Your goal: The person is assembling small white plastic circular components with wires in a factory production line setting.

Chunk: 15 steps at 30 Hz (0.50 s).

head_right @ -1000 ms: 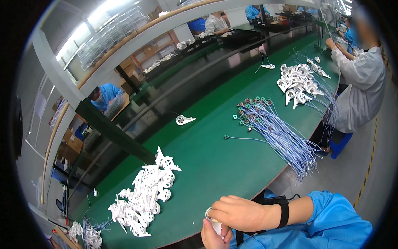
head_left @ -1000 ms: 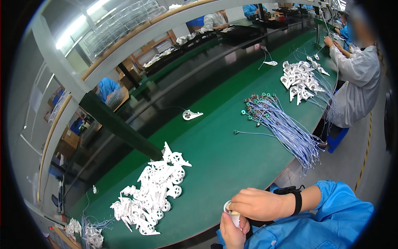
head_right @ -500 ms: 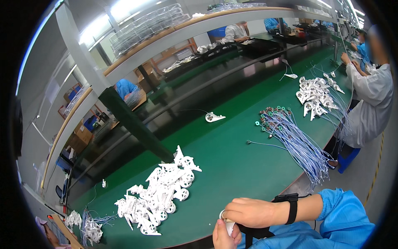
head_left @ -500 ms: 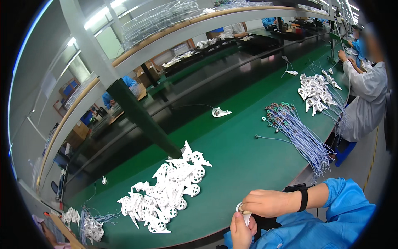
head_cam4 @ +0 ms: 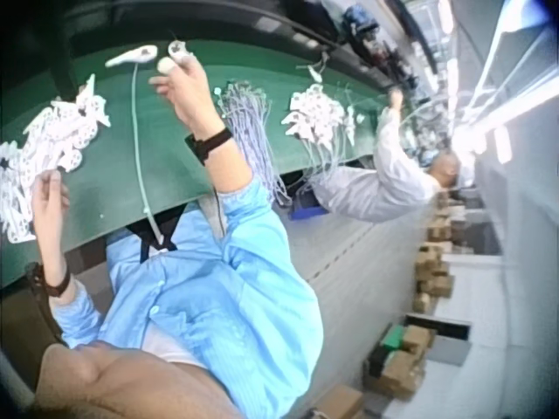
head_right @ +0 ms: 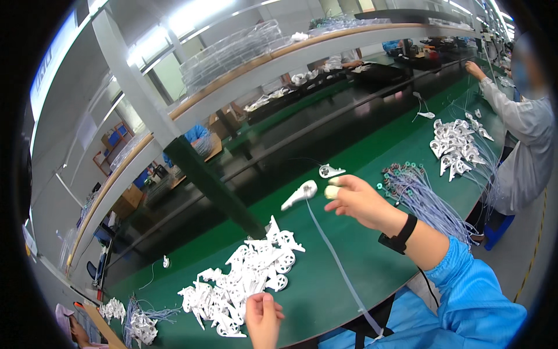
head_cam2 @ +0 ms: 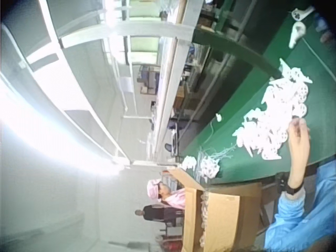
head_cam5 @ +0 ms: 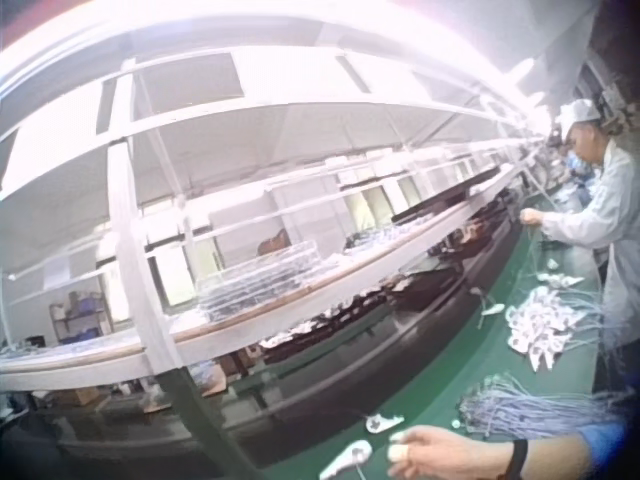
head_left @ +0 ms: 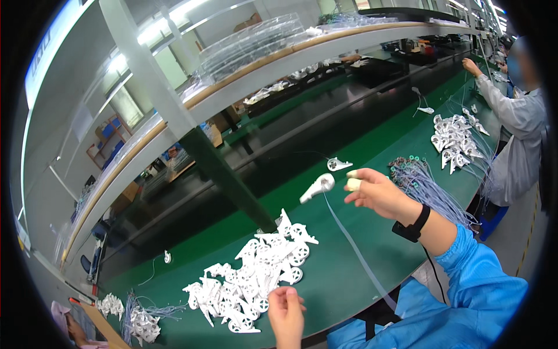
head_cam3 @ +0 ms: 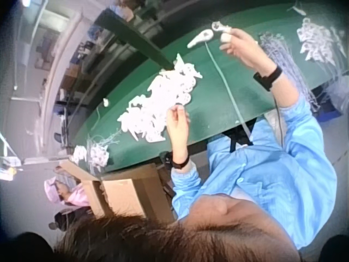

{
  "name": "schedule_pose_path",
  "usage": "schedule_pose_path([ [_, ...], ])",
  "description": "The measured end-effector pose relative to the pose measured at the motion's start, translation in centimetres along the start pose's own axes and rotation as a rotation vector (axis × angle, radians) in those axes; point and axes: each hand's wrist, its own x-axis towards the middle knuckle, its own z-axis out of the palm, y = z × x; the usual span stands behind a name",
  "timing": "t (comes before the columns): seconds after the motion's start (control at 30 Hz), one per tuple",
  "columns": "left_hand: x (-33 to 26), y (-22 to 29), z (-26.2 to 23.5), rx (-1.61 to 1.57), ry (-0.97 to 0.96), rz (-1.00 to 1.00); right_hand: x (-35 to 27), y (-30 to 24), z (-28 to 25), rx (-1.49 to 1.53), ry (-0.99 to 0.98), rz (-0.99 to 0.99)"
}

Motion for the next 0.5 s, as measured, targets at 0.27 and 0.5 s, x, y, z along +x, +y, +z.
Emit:
schedule_pose_path([
  [0.27, 8.4, -2.4, 0.9, 0.919, 0.031, 0.6, -10.7, 4.0, -7.4, -0.219, 0.138, 0.115],
  [0.5, 9.8, -2.1, 3.2, 1.073, -0.048, 0.549, -18.1, 0.7, -13.5, -0.293, 0.257, 0.134],
])
